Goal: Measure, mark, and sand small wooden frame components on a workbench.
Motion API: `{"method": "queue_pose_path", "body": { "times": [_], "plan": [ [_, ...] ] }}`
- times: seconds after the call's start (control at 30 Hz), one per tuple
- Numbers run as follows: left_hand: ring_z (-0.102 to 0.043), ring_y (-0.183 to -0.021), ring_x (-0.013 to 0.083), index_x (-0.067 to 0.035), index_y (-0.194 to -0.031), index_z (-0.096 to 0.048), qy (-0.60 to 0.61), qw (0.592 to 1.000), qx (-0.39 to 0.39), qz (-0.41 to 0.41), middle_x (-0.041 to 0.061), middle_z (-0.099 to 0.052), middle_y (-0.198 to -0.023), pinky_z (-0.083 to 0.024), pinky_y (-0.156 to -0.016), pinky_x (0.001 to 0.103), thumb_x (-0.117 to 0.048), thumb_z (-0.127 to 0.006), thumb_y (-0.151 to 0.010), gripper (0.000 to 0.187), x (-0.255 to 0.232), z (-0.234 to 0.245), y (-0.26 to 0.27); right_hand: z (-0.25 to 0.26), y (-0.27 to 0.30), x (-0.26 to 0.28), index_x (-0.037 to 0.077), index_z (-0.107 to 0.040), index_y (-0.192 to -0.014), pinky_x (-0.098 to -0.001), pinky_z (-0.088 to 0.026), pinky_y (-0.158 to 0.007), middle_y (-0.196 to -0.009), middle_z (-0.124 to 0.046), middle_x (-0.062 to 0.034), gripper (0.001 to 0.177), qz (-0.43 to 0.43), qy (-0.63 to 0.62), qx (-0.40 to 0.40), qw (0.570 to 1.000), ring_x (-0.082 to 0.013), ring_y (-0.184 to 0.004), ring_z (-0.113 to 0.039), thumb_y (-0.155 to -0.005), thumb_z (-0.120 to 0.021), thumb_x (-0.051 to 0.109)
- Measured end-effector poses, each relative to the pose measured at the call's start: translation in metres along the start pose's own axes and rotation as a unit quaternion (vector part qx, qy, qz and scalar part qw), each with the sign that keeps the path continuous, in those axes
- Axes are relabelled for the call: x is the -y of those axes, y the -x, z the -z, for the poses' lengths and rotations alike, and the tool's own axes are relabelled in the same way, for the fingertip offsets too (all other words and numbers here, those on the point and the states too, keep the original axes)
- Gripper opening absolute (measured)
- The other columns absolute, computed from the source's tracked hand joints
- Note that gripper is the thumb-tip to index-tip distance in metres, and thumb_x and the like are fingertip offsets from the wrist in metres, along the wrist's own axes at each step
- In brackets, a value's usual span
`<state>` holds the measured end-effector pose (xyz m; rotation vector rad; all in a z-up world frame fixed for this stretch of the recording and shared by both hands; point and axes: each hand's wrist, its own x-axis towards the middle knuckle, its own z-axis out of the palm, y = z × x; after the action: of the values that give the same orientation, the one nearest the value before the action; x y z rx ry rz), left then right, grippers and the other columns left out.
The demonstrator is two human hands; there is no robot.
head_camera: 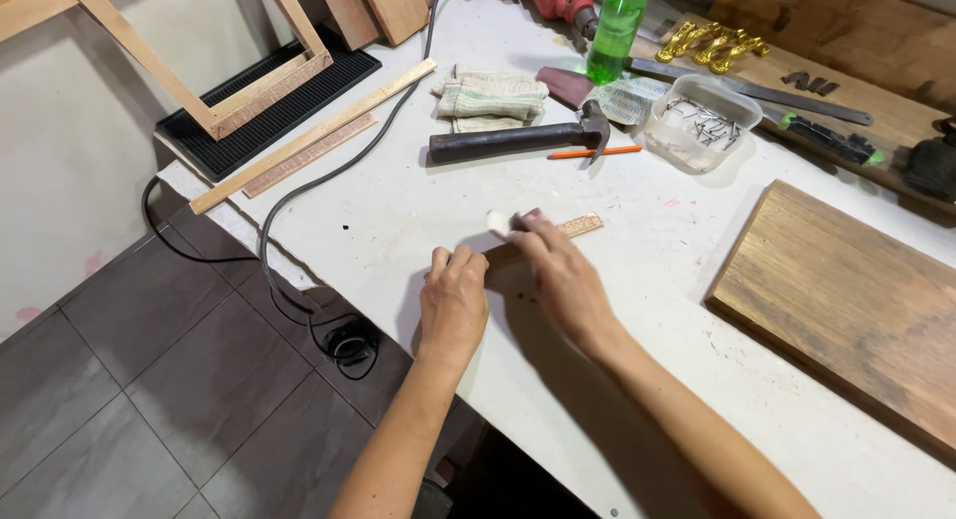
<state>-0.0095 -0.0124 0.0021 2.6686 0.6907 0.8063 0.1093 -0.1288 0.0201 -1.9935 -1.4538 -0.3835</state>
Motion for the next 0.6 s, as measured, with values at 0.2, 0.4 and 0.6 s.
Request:
{"method": "queue_pose_path", "body": {
  "times": [0.2, 0.4, 0.6],
  "plan": [
    [-0.062, -0.096, 0.0297, 0.000, -0.094, -0.075, 0.012, 1.000, -0.001, 0.005, 0.009, -0.068, -0.098, -0.060, -0.075, 0.039, 0.009, -0.067, -0.079, 0.019, -0.005, 0.007, 0.001, -0.024, 0.010, -0.015, 0.006, -0.067, -0.117, -0.0450, -0.049, -0.111, -0.143, -0.060, -0.0174, 0.026, 0.005, -0.003, 0.032, 0.999, -0.0366, -0.135, -0.056, -0.092, -0.061, -0.001],
    [-0.062, -0.096, 0.0277, 0.002, -0.093, -0.074, 0.001, 1.000, 0.019, 0.014, 0.009, -0.069, -0.095, -0.061, -0.075, 0.036, 0.009, -0.067, -0.083, 0.014, 0.002, -0.002, -0.001, 0.024, -0.002, -0.070, 0.004, -0.066, -0.117, -0.0432, -0.055, -0.103, -0.140, -0.063, -0.0158, 0.020, -0.147, 0.064, 0.106, 0.981, -0.0357, -0.129, -0.061, -0.099, -0.058, -0.001],
    [-0.062, -0.094, 0.0264, 0.000, -0.091, -0.075, -0.012, 1.000, 0.016, 0.011, 0.007, -0.070, -0.095, -0.061, -0.075, 0.036, 0.010, -0.066, -0.081, 0.016, -0.001, -0.002, -0.001, 0.011, -0.004, 0.000, 0.004, -0.066, -0.120, -0.0456, -0.046, -0.112, -0.143, -0.059, -0.0185, 0.055, -0.043, -0.059, 0.028, 0.997, -0.0371, -0.138, -0.051, -0.074, -0.049, -0.020]
  ]
}}
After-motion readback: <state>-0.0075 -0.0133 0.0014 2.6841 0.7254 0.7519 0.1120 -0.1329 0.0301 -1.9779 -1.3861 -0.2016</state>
